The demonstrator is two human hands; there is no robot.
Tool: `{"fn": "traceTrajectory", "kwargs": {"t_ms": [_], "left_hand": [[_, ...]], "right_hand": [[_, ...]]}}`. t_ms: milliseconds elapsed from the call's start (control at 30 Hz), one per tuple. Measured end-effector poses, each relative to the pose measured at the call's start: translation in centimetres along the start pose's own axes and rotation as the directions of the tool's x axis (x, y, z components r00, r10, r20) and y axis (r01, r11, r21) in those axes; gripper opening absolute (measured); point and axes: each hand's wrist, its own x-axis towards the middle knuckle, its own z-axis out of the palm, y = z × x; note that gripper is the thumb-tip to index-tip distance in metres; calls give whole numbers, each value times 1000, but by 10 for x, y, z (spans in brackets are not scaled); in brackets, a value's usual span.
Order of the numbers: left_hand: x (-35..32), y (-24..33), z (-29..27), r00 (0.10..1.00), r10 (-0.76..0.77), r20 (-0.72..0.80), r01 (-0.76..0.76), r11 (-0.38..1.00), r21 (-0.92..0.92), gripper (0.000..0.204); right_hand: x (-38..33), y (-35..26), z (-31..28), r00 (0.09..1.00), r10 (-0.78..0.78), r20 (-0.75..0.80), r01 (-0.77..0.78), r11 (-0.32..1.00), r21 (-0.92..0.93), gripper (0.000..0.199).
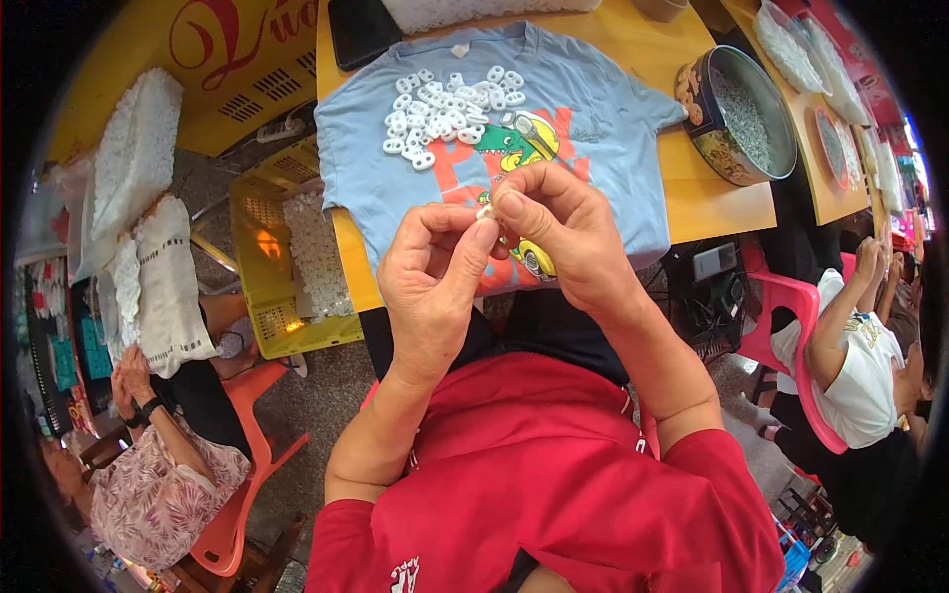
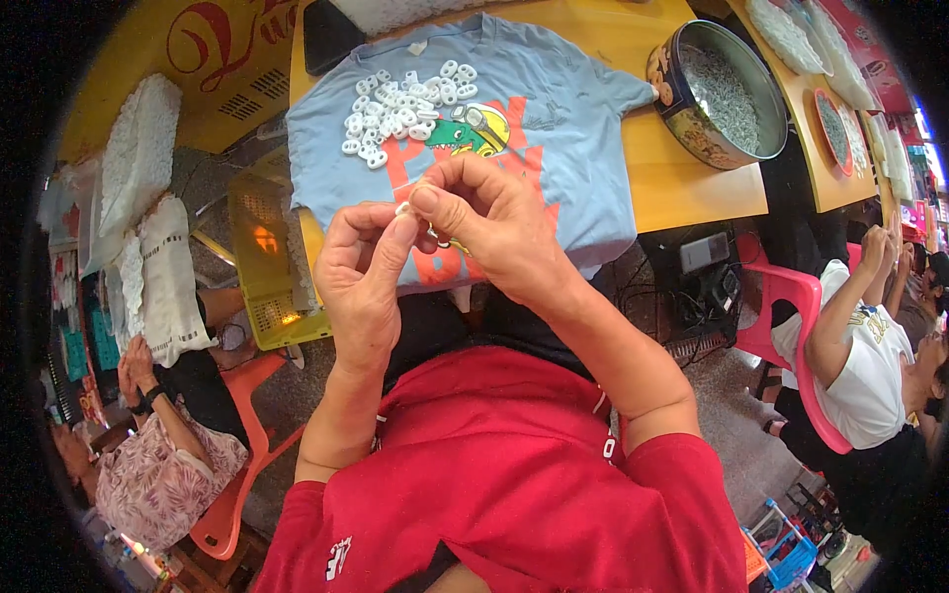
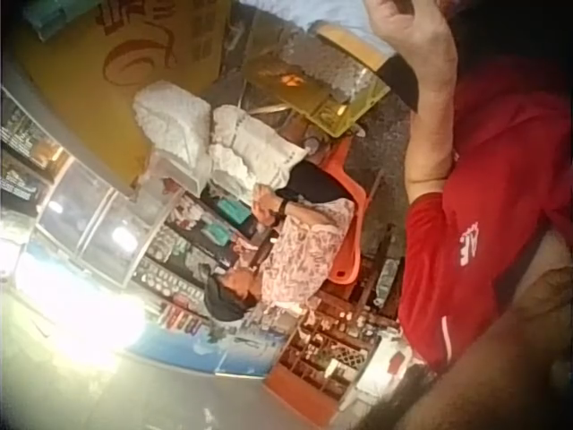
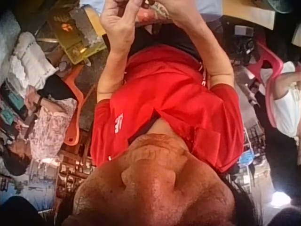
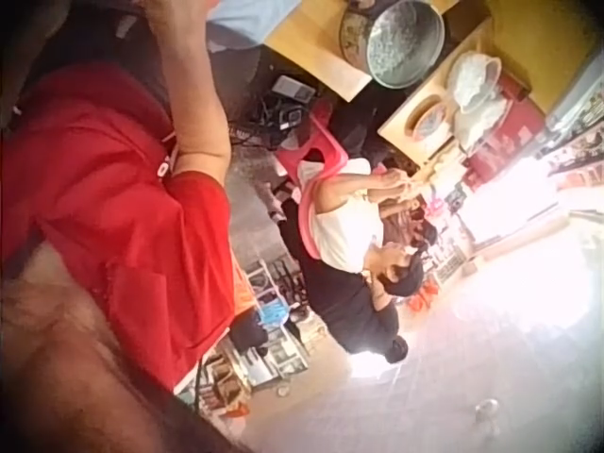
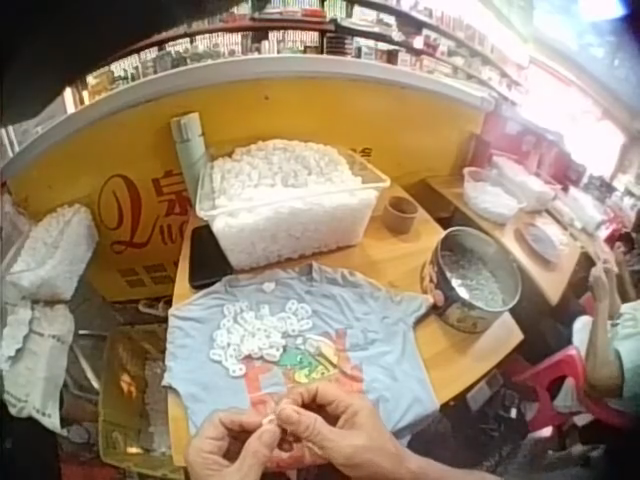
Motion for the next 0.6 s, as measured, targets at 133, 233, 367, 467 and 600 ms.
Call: {"fn": "traceTrajectory", "kwargs": {"t_ms": [133,233,367,467,600], "left_hand": [[1,0,0,1000,-6,-9,6,1000,-15,9],[1,-1,-2,1000,-8,-8,8,1000,12,9],[1,0,-2,1000,4,-20,-4,1000,31,9],[1,2,0,1000,6,-24,-5,999,47,8],[0,1,1,999,30,-36,-29,999,38,7]], "right_hand": [[0,2,2,1000,8,-3,-8,999,52,17],[0,4,2,999,-43,-3,43,999,-20,16],[-3,7,6,995,-103,-13,102,991,-91,15],[-4,7,10,984,-156,-86,139,974,-177,13],[-5,16,13,967,-245,-74,240,968,-77,8]]}}
